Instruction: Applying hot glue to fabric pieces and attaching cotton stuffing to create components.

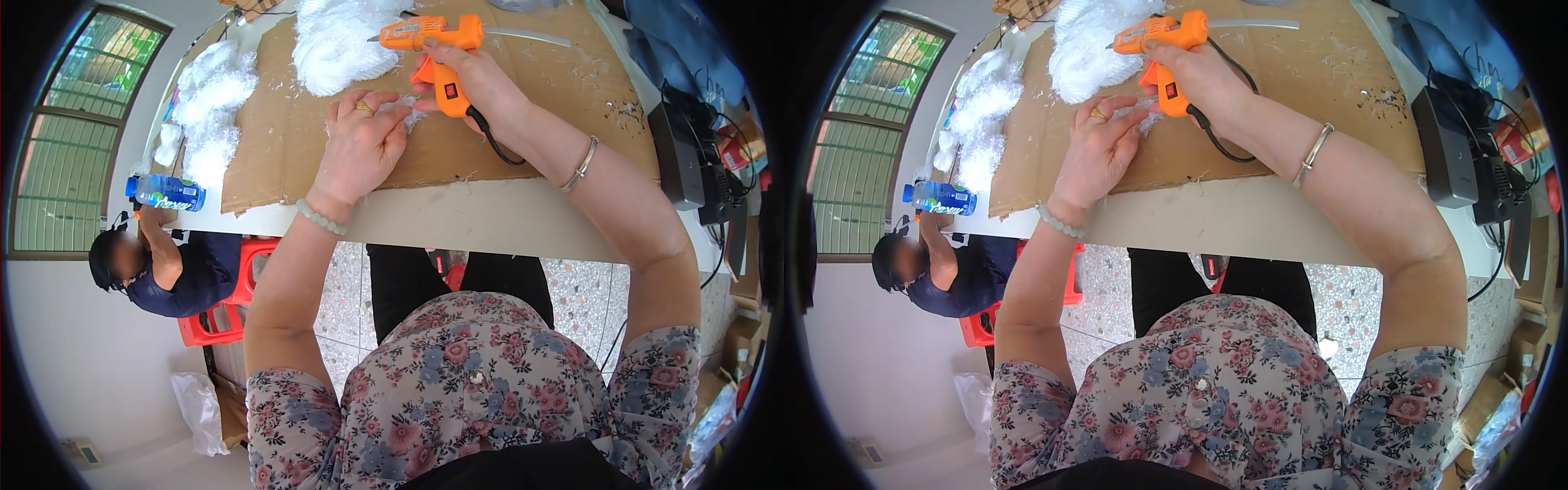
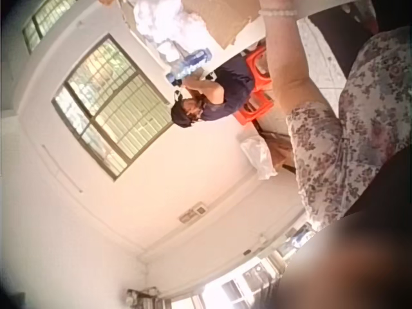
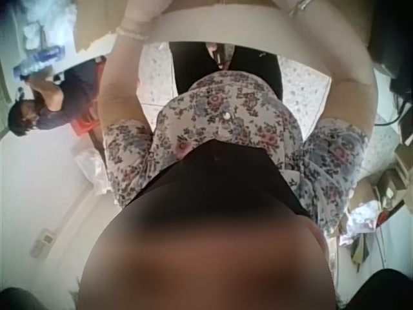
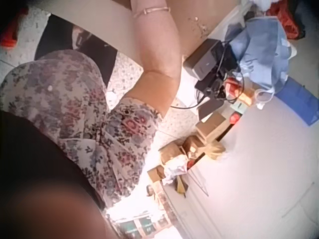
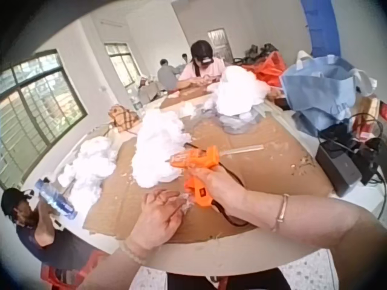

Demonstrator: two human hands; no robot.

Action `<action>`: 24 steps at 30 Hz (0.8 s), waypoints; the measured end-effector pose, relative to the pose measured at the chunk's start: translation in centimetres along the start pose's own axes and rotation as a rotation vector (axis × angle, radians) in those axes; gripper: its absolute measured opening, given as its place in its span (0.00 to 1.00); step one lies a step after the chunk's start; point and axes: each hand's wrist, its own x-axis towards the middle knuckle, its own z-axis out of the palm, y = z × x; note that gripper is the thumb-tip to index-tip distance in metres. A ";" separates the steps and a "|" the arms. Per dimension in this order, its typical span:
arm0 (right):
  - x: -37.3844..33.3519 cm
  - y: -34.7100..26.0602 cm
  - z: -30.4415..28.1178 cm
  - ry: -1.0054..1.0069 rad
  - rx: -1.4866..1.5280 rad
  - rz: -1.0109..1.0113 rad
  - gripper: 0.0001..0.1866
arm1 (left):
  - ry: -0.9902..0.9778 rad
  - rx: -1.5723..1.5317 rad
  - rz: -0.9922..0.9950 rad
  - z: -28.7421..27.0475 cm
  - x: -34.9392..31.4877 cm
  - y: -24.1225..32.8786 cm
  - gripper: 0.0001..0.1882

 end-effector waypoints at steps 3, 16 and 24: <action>0.2 0.6 0.3 0.023 0.018 0.022 0.17 | -0.006 -0.020 0.008 -0.2 -0.1 -0.1 0.10; 0.0 0.9 0.2 -0.001 0.105 0.042 0.16 | 0.089 -0.377 -0.201 -0.3 1.2 -0.5 0.11; 0.2 0.9 -0.3 -0.008 0.103 0.047 0.16 | -0.005 -0.246 -0.050 -0.7 1.3 0.1 0.12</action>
